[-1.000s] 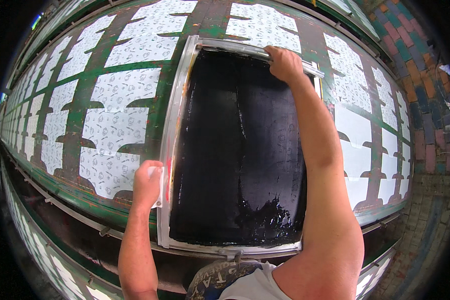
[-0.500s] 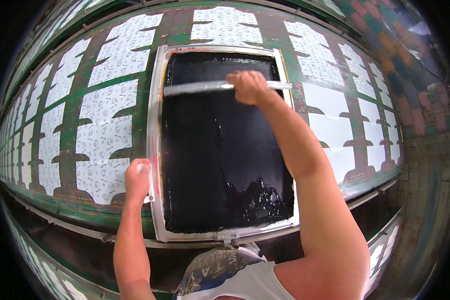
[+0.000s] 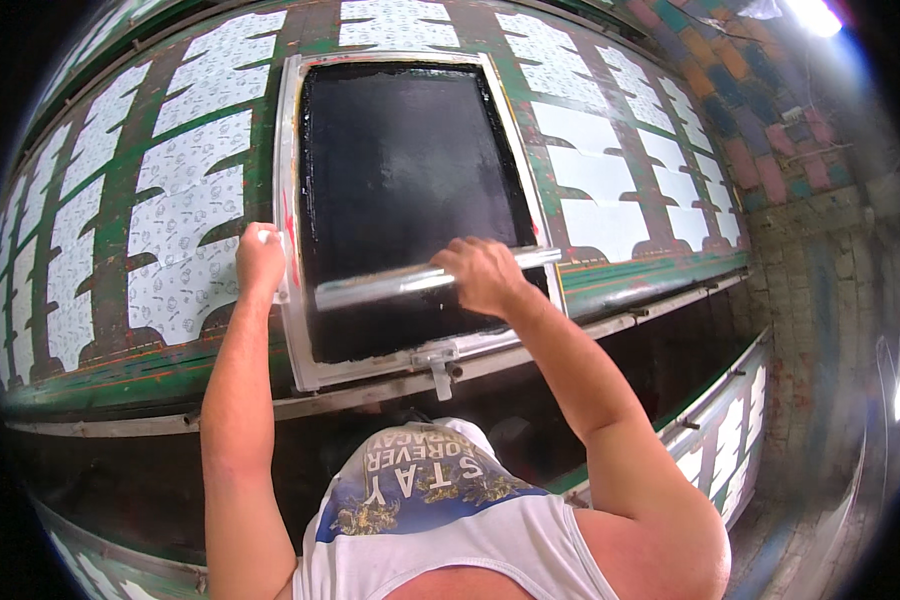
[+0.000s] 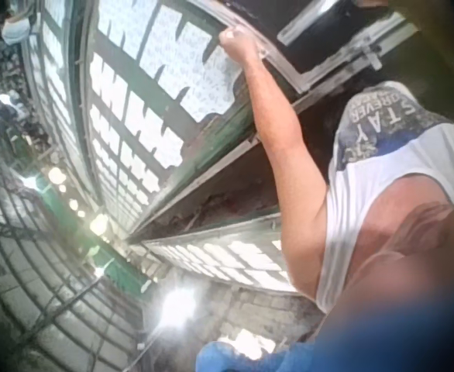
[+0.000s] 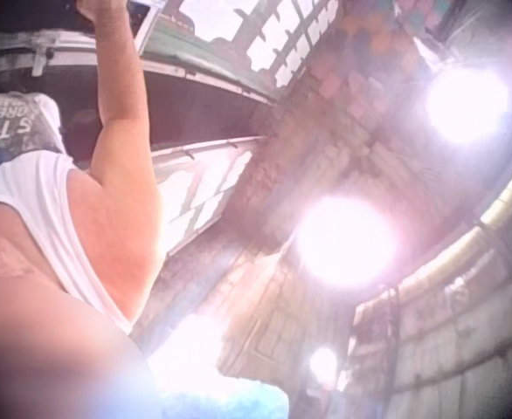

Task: The person repeatedly pulls a squeegee across a screen-printing frame to spread ink over a mesh screen. The person holds the frame steady with one hand while using the other to move the squeegee back and forth across the surface.

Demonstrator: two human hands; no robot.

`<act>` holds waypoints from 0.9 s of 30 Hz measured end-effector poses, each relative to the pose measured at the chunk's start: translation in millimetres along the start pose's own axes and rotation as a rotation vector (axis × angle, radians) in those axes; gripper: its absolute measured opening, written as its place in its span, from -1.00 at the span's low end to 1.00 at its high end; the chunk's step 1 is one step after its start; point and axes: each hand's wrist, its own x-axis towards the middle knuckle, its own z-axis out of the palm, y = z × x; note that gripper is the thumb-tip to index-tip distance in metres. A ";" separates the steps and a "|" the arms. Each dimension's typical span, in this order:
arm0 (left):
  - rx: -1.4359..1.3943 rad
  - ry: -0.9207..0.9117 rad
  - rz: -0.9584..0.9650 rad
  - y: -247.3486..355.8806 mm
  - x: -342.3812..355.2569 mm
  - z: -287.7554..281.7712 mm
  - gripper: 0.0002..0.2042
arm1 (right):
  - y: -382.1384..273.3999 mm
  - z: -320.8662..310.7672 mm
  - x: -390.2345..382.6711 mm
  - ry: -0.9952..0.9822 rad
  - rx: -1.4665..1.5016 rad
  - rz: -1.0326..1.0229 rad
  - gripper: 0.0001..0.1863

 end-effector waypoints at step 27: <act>0.322 0.190 -0.054 8.1 0.8 3.5 -0.66 | 77.6 21.6 -201.3 0.535 0.612 0.129 -0.45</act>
